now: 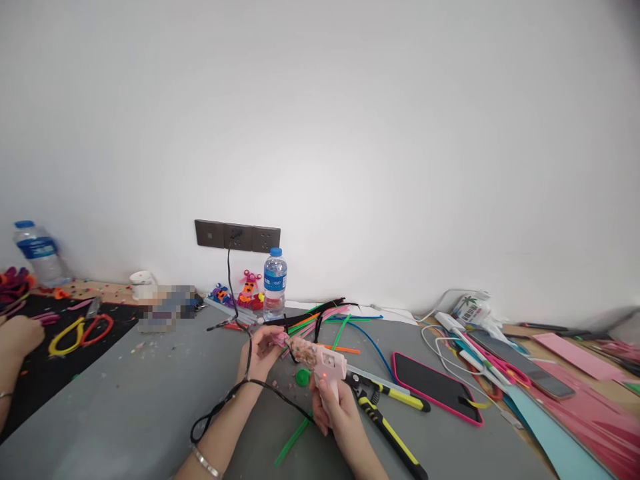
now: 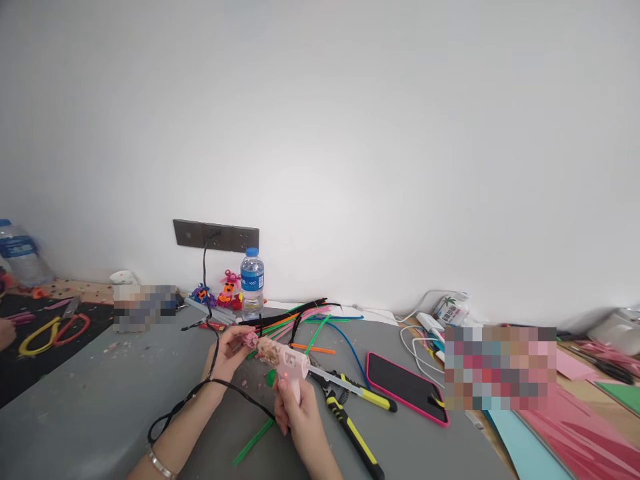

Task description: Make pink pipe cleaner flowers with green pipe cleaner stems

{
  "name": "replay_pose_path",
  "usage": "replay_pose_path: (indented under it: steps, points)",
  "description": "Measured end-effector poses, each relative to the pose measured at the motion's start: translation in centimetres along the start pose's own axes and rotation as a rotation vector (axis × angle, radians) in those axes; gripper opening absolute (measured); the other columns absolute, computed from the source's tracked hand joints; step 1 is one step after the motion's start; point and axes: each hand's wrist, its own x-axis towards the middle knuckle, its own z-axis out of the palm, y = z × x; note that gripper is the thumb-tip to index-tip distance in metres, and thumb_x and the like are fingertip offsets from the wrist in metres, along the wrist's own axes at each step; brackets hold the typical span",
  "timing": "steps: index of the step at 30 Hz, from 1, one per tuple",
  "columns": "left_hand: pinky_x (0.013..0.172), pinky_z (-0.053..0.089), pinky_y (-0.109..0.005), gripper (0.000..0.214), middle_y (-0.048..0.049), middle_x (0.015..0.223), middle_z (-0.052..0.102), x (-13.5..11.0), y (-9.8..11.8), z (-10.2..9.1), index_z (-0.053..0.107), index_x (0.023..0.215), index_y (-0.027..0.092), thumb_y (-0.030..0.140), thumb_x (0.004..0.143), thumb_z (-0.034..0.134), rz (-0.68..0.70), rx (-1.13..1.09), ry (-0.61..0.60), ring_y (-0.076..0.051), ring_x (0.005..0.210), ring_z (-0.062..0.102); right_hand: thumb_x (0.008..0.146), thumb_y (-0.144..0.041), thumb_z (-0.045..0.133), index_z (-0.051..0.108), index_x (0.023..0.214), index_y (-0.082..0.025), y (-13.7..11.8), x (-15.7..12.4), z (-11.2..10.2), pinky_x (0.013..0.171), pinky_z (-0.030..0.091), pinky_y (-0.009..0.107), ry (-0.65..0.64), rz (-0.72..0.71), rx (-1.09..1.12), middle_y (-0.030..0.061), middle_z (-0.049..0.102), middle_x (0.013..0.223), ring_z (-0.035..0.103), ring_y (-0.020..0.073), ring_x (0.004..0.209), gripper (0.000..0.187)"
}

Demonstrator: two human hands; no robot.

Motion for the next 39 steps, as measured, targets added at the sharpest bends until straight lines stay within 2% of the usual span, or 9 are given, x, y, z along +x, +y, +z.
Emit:
replay_pose_path:
  steps: [3,8,13,25,32,39]
  points:
    - [0.076,0.054,-0.034,0.021,-0.0075,0.089,0.076,0.24,-0.16,-0.21,0.071,0.076,0.018,0.028,0.060,0.081,0.015,-0.009,0.001,-0.025,0.082,0.070,0.073,-0.075,0.055,0.050,0.070,-0.017,-0.01,0.03,-0.06,0.032,0.021,0.018,-0.002,-0.005,-0.003,-0.0112,0.034,0.039,0.023,0.0034,0.031,0.058]
    - [0.076,0.054,-0.033,0.020,-0.0085,0.089,0.077,0.60,-0.20,-0.63,0.072,0.075,0.018,0.026,0.059,0.082,0.008,0.002,-0.081,-0.025,0.083,0.070,0.075,-0.074,0.056,0.049,0.070,-0.018,-0.15,0.01,-0.13,0.033,0.022,0.018,0.013,-0.010,0.002,-0.0110,0.034,0.039,0.025,0.0035,0.031,0.056]
    - [0.076,0.053,-0.030,0.018,-0.0070,0.088,0.077,0.22,-0.10,-0.16,0.072,0.076,0.018,0.024,0.060,0.079,0.027,-0.035,0.002,-0.023,0.083,0.070,0.075,-0.074,0.054,0.048,0.068,-0.018,-0.39,-0.02,-0.04,0.034,0.022,0.018,0.007,-0.016,0.008,-0.0109,0.034,0.040,0.025,0.0036,0.032,0.056]
    - [0.070,0.054,-0.030,0.021,-0.0079,0.086,0.077,0.24,0.26,-0.13,0.073,0.075,0.017,0.025,0.058,0.082,0.032,-0.025,-0.020,-0.024,0.080,0.070,0.077,-0.073,0.054,0.044,0.061,-0.020,0.20,-0.08,-0.36,0.033,0.021,0.018,-0.051,-0.004,0.009,-0.0102,0.033,0.040,0.025,0.0034,0.032,0.056]
    - [0.066,0.054,-0.028,0.022,-0.0083,0.084,0.077,0.58,0.22,-0.64,0.075,0.074,0.017,0.019,0.053,0.083,-0.041,-0.026,-0.038,-0.022,0.076,0.069,0.076,-0.074,0.053,0.042,0.055,-0.020,-0.10,-0.15,-0.26,0.034,0.021,0.018,-0.069,0.002,-0.020,-0.0096,0.032,0.040,0.025,0.0034,0.032,0.059]
    - [0.066,0.054,-0.027,0.023,-0.0083,0.086,0.076,0.34,-0.16,-0.43,0.075,0.075,0.017,0.019,0.053,0.083,0.005,-0.076,0.000,-0.022,0.078,0.070,0.075,-0.074,0.054,0.042,0.057,-0.020,-0.25,-0.31,-0.11,0.035,0.021,0.019,-0.081,0.015,-0.054,-0.0099,0.032,0.040,0.026,0.0039,0.033,0.058]
